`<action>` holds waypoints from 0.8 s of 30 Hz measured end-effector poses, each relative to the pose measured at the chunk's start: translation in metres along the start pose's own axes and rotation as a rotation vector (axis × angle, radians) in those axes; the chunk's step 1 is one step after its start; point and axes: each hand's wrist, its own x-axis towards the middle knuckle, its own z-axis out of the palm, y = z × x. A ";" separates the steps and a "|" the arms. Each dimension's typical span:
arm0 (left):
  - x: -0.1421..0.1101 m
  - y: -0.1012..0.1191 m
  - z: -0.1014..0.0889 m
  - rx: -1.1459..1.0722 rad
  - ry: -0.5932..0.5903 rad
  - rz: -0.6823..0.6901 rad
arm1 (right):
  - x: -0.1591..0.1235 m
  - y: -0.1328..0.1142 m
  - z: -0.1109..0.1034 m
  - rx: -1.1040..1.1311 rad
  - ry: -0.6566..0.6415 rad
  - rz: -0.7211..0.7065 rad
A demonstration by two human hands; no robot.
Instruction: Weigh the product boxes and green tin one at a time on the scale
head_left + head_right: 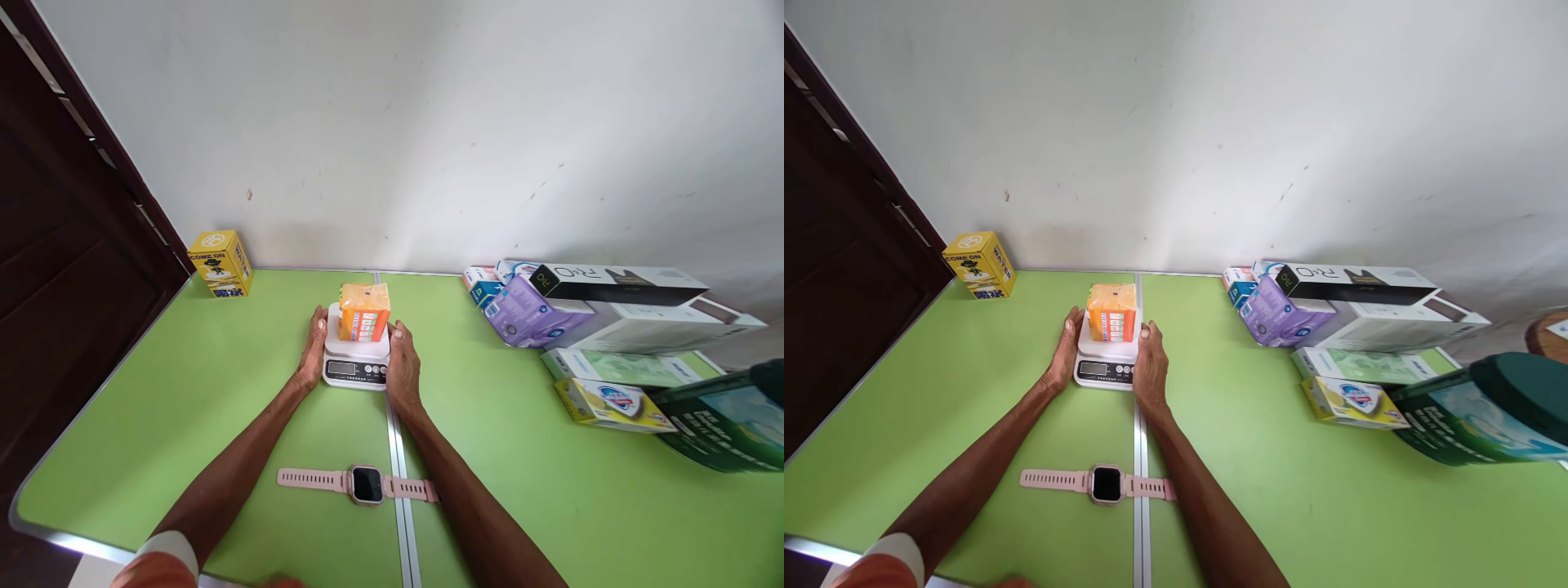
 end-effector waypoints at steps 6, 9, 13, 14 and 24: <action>0.003 -0.007 -0.002 -0.018 0.038 0.057 | 0.000 -0.003 -0.001 -0.009 0.003 0.006; 0.003 -0.009 -0.004 0.006 0.034 0.052 | 0.000 -0.003 -0.001 -0.009 0.006 0.004; 0.004 -0.010 -0.006 0.056 0.023 0.044 | 0.000 -0.001 -0.001 0.001 0.010 0.003; 0.005 -0.010 -0.006 0.062 0.022 0.046 | 0.000 0.000 -0.001 0.002 0.010 -0.002; 0.000 0.018 -0.006 0.233 -0.007 0.090 | 0.008 0.001 -0.005 0.005 -0.006 -0.002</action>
